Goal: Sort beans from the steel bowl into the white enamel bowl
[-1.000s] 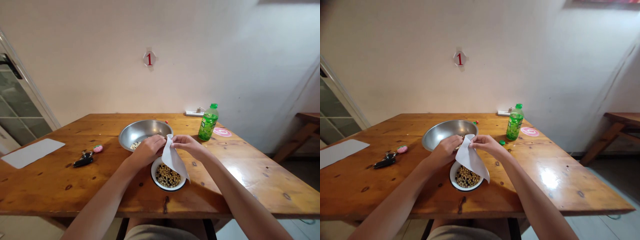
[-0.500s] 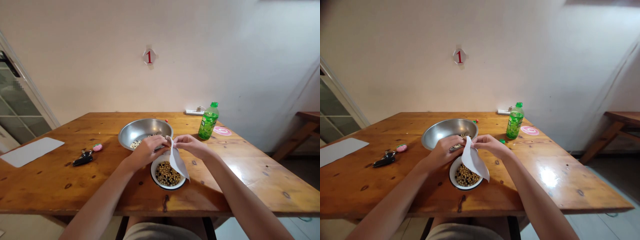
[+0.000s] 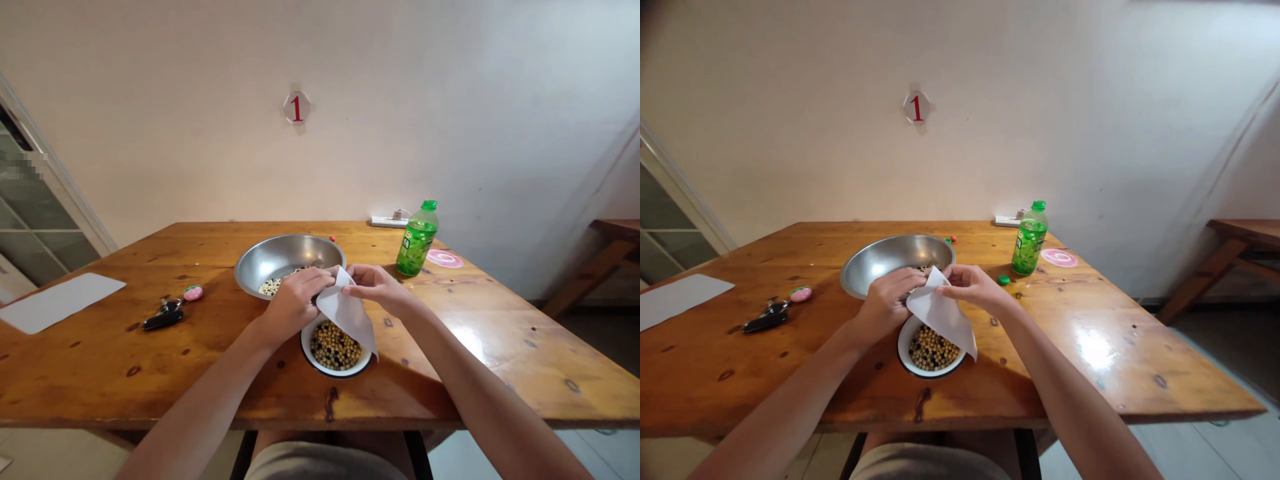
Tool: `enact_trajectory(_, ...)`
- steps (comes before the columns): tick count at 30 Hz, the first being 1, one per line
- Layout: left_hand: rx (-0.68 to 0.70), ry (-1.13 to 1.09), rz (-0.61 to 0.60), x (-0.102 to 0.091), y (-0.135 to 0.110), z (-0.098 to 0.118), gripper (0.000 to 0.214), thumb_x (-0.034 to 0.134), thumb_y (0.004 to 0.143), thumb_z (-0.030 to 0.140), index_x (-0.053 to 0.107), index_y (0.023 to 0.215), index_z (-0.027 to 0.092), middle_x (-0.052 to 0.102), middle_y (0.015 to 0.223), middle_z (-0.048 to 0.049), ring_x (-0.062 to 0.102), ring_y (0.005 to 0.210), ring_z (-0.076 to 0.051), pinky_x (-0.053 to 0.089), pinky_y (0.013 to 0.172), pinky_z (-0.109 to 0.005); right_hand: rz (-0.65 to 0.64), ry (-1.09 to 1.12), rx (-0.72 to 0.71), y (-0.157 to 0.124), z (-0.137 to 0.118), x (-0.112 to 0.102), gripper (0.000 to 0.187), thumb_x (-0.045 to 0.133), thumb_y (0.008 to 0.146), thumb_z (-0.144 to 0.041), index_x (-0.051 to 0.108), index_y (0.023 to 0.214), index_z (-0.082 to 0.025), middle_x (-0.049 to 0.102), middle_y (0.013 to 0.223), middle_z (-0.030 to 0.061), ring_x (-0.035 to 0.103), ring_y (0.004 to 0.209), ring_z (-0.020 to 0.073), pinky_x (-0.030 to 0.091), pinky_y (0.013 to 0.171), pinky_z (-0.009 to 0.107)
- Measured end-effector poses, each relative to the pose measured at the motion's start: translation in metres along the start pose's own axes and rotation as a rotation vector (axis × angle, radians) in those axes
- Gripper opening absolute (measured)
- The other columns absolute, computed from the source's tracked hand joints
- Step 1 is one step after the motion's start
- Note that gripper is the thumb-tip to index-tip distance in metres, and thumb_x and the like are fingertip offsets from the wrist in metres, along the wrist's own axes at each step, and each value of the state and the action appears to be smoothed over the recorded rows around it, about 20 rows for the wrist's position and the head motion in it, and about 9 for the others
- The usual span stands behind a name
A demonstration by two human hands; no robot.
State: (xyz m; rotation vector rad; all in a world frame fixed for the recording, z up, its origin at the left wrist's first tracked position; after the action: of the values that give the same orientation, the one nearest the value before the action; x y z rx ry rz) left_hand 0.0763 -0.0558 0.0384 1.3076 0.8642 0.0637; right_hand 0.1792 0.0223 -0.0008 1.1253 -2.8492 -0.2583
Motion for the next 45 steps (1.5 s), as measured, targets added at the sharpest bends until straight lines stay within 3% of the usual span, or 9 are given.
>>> enact_trajectory(6, -0.072, -0.139, 0.005, -0.003, 0.004, -0.002, 0.003, 0.057, 0.082, 0.016, 0.06, 0.083, 0.016, 0.066, 0.083, -0.0031, 0.062, 0.076, -0.012, 0.049, 0.068, -0.022, -0.07, 0.027, -0.011, -0.001, 0.001, 0.0, 0.027, 0.076, 0.061, -0.031, 0.058, 0.07, -0.013, 0.056, 0.062, -0.0036, 0.05, 0.057, 0.0065, 0.034, 0.053, 0.018)
enact_trajectory(15, -0.074, -0.206, 0.003, -0.002, 0.004, 0.0, 0.003, 0.057, 0.082, 0.015, 0.06, 0.082, 0.016, 0.065, 0.083, -0.0028, 0.06, 0.075, -0.01, 0.049, 0.066, -0.02, -0.188, -0.008, 0.021, -0.002, 0.001, 0.005, 0.027, 0.076, 0.061, -0.027, 0.054, 0.068, -0.013, 0.056, 0.064, -0.0035, 0.051, 0.059, 0.0069, 0.037, 0.056, 0.018)
enact_trajectory(24, -0.068, -0.207, -0.028, -0.001, 0.005, 0.001, 0.004, 0.058, 0.081, 0.014, 0.06, 0.082, 0.017, 0.065, 0.083, -0.0023, 0.06, 0.075, -0.01, 0.049, 0.067, -0.02, -0.212, -0.118, 0.01, -0.003, 0.002, 0.007, 0.027, 0.074, 0.063, -0.031, 0.057, 0.074, -0.014, 0.057, 0.068, -0.003, 0.052, 0.064, 0.0082, 0.039, 0.06, 0.019)
enact_trajectory(32, -0.115, -0.302, 0.012, -0.003, 0.002, -0.006, 0.011, 0.062, 0.078, 0.014, 0.057, 0.086, 0.018, 0.065, 0.083, -0.0001, 0.06, 0.077, -0.009, 0.049, 0.07, -0.02, -0.118, -0.127, -0.019, -0.001, 0.001, 0.004, 0.023, 0.073, 0.064, -0.033, 0.062, 0.07, -0.014, 0.061, 0.07, -0.0012, 0.054, 0.066, 0.0096, 0.04, 0.062, 0.02)
enact_trajectory(38, -0.13, -0.251, -0.059, 0.003, 0.001, -0.007, 0.017, 0.06, 0.077, 0.01, 0.053, 0.09, 0.02, 0.061, 0.08, 0.001, 0.058, 0.069, -0.009, 0.048, 0.063, -0.02, -0.108, -0.257, -0.074, -0.001, 0.0, 0.004, 0.022, 0.068, 0.069, -0.034, 0.061, 0.075, -0.014, 0.061, 0.075, 0.0013, 0.056, 0.072, 0.013, 0.042, 0.066, 0.024)
enact_trajectory(45, -0.165, -0.225, -0.127, 0.006, 0.0, -0.009, 0.019, 0.059, 0.076, 0.009, 0.053, 0.09, 0.021, 0.06, 0.079, 0.0016, 0.059, 0.073, -0.011, 0.049, 0.065, -0.021, -0.156, -0.372, -0.16, -0.002, -0.006, 0.009, 0.02, 0.059, 0.077, -0.034, 0.054, 0.076, -0.015, 0.055, 0.076, 0.0014, 0.053, 0.075, 0.0139, 0.041, 0.069, 0.026)
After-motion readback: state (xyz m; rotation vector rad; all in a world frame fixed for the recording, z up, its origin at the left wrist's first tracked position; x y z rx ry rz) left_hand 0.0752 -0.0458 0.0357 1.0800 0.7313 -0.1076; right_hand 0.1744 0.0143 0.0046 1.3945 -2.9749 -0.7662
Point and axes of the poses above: each hand's wrist, its own y-axis towards the middle knuckle, its own x-axis out of the palm, z = x × y, the point moved 7 cm from there along y, towards the middle knuckle
